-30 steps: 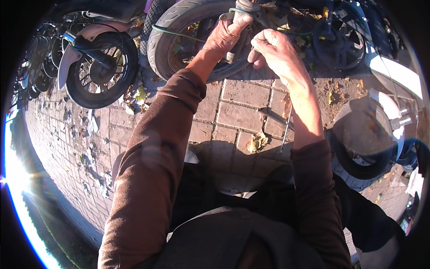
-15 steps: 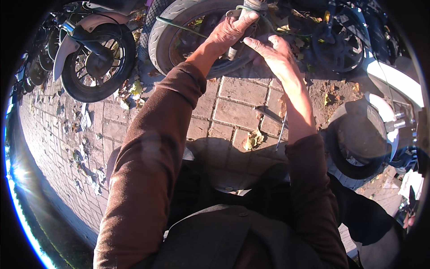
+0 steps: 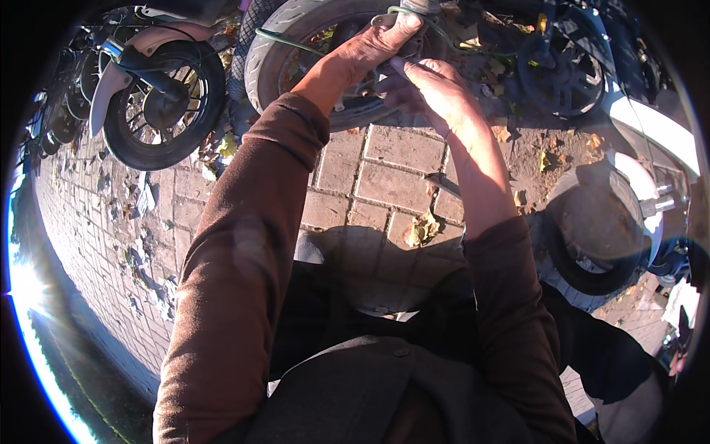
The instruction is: The person secures a scooter wheel to the front fork using a green zip tie. They wrap the tie around the fork and wheel, pull it tight, and then use pliers to trim the excess tail. The person also briefly handles a detached tire lying on the ground.
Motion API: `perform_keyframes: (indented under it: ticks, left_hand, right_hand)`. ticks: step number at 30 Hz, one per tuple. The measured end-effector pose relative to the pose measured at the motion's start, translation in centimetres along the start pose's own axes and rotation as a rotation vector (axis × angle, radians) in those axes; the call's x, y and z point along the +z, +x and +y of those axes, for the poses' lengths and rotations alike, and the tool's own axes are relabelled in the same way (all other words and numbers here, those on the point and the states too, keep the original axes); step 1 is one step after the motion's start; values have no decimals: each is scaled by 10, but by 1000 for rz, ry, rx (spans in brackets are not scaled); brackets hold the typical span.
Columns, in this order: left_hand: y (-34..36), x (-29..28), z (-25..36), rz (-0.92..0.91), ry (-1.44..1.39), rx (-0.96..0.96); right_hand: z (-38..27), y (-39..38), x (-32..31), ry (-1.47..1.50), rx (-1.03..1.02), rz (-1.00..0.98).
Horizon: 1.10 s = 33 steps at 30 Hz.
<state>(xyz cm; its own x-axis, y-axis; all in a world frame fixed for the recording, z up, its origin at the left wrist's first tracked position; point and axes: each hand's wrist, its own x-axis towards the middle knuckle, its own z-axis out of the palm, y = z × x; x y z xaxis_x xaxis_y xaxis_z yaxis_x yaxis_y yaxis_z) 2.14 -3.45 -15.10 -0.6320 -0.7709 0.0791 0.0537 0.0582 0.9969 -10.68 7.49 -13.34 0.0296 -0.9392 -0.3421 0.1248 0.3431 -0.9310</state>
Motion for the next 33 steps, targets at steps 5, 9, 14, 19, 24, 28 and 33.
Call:
perform_keyframes:
  ticks: [5,9,14,19,24,28,33]
  left_hand:
    - [-1,-16,18,-388,-183,-189]
    - [-3,-9,16,-238,49,-191]
    - [0,-17,13,-299,68,-303]
    - [1,-5,-3,-69,159,-164]
    - [-4,5,-3,6,37,-7]
    - [-14,8,3,154,208,-77]
    - [-12,14,1,224,371,-59]
  right_hand:
    - [10,6,-2,93,62,-48]
    - [25,0,-9,13,-35,-67]
    - [20,2,-27,-27,-207,-127]
    - [6,14,-49,-23,-173,-224]
    - [17,9,-46,25,-214,-11]
    - [3,1,-41,-613,-449,134]
    - [-24,-12,-42,-1303,-623,107]
